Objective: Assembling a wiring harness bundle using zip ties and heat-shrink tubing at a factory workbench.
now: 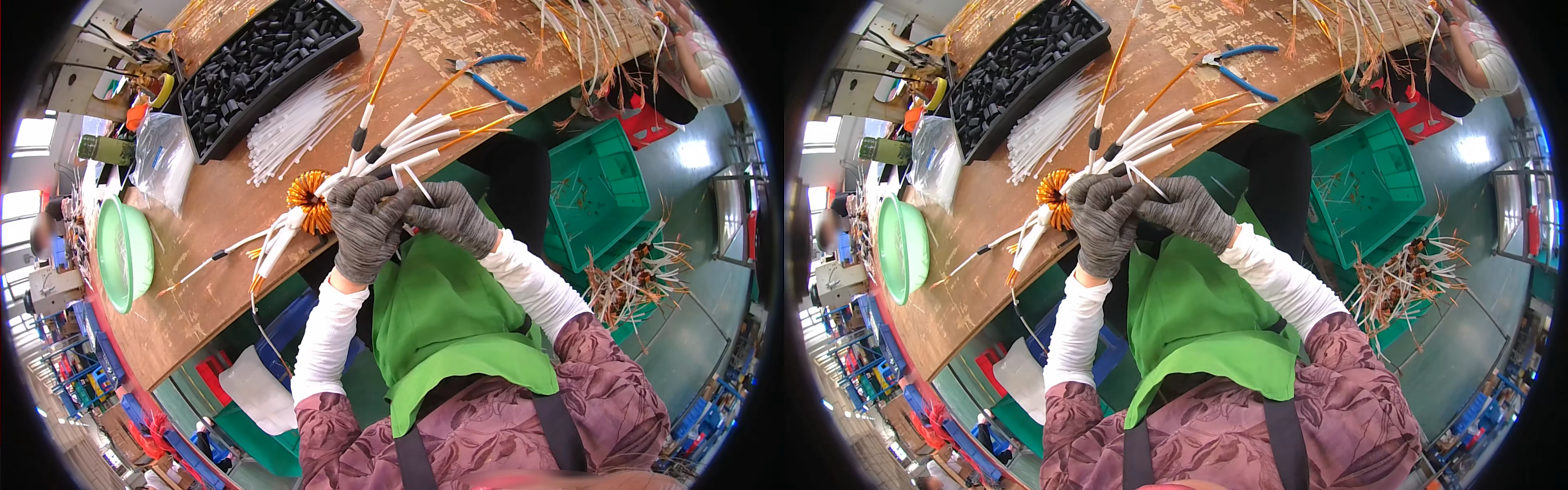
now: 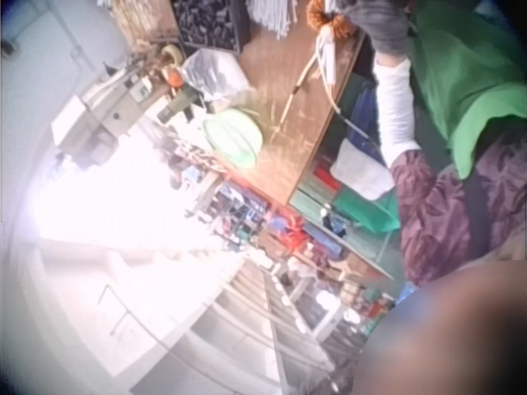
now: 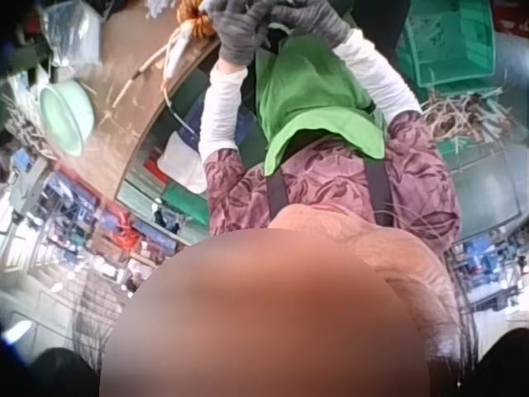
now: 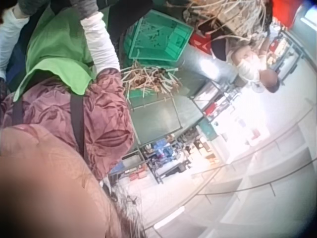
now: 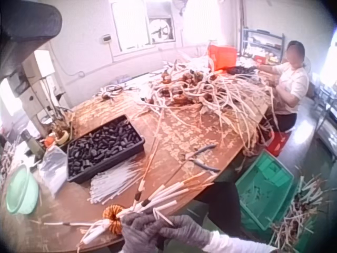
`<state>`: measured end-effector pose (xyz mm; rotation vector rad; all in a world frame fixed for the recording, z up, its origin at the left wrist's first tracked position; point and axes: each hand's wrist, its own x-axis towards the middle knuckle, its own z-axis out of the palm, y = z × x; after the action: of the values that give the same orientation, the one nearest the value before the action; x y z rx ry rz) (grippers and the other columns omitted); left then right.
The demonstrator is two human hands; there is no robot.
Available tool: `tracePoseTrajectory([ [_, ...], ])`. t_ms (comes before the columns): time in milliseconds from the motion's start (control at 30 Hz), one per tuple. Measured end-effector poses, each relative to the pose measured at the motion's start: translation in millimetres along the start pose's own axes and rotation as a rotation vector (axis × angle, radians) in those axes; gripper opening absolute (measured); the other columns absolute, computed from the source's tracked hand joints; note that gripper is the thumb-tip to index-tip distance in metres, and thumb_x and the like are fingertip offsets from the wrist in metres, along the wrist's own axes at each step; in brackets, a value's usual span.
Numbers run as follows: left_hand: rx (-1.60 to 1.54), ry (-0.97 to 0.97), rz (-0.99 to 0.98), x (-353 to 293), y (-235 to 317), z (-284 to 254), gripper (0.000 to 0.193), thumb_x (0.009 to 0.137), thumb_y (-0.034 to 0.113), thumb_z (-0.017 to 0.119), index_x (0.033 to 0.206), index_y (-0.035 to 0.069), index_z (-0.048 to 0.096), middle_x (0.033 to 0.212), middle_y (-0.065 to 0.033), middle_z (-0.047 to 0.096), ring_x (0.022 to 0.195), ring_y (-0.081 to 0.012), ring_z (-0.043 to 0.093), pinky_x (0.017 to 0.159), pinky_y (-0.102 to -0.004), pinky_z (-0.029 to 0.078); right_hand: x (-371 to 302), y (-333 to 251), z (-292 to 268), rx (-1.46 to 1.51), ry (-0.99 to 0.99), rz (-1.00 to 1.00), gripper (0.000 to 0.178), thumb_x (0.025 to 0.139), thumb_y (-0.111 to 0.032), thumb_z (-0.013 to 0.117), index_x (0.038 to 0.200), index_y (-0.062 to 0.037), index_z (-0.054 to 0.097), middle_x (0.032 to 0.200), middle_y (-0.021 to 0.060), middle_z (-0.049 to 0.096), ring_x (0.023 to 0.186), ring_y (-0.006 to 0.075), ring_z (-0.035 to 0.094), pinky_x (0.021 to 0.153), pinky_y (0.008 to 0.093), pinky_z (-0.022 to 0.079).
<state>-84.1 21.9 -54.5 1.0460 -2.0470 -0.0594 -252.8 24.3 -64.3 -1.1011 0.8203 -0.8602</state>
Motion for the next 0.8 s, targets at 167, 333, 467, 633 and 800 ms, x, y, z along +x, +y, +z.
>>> tracePoseTrajectory([
  [167,0.194,0.073,0.064,8,-9,15,0.022,0.062,0.013,0.066,0.083,0.017,0.068,0.092,-0.0011,0.061,0.088,-0.0235,0.053,0.082,-0.0400,0.036,-5,6,12,-0.375,-0.173,-0.208,0.010,0.083,-0.011,0.059,0.078,-0.0020,0.061,0.063,0.0045,0.057,0.060,0.0082,0.050,0.055,0.0257,0.042],
  [333,0.150,-0.044,-0.111,14,-10,3,0.028,0.066,0.009,0.065,0.092,0.016,0.067,0.102,-0.0033,0.059,0.092,-0.0262,0.051,0.084,-0.0407,0.036,-19,-11,22,-0.323,-0.290,-0.156,0.018,0.080,-0.018,0.063,0.073,-0.0017,0.060,0.059,0.0083,0.054,0.056,0.0093,0.053,0.053,0.0269,0.041],
  [467,-0.255,-0.105,-0.353,12,-4,-45,0.043,0.068,0.001,0.064,0.110,0.009,0.060,0.108,-0.0117,0.056,0.102,-0.0281,0.051,0.087,-0.0378,0.041,-10,-81,-14,-0.235,-0.217,-0.012,0.020,0.082,-0.020,0.064,0.085,0.0001,0.062,0.064,-0.0007,0.053,0.061,0.0040,0.047,0.055,0.0229,0.040],
  [633,0.090,-0.120,-0.327,-12,-42,-74,0.057,0.064,0.018,0.074,0.117,0.004,0.054,0.116,-0.0178,0.052,0.104,-0.0336,0.051,0.091,-0.0409,0.041,33,-63,-34,-1.264,0.191,-0.404,0.020,0.081,-0.026,0.061,0.085,-0.0059,0.063,0.070,0.0122,0.062,0.064,0.0226,0.063,0.057,0.0331,0.048],
  [800,0.179,-0.290,-0.432,-24,-51,-70,0.080,0.057,0.031,0.078,0.125,0.004,0.046,0.123,-0.0253,0.047,0.111,-0.0407,0.047,0.095,-0.0442,0.038,7,-18,-17,-1.357,-0.066,-0.071,0.015,0.078,-0.027,0.062,0.080,-0.0122,0.061,0.067,0.0095,0.060,0.066,0.0294,0.061,0.058,0.0393,0.047],
])
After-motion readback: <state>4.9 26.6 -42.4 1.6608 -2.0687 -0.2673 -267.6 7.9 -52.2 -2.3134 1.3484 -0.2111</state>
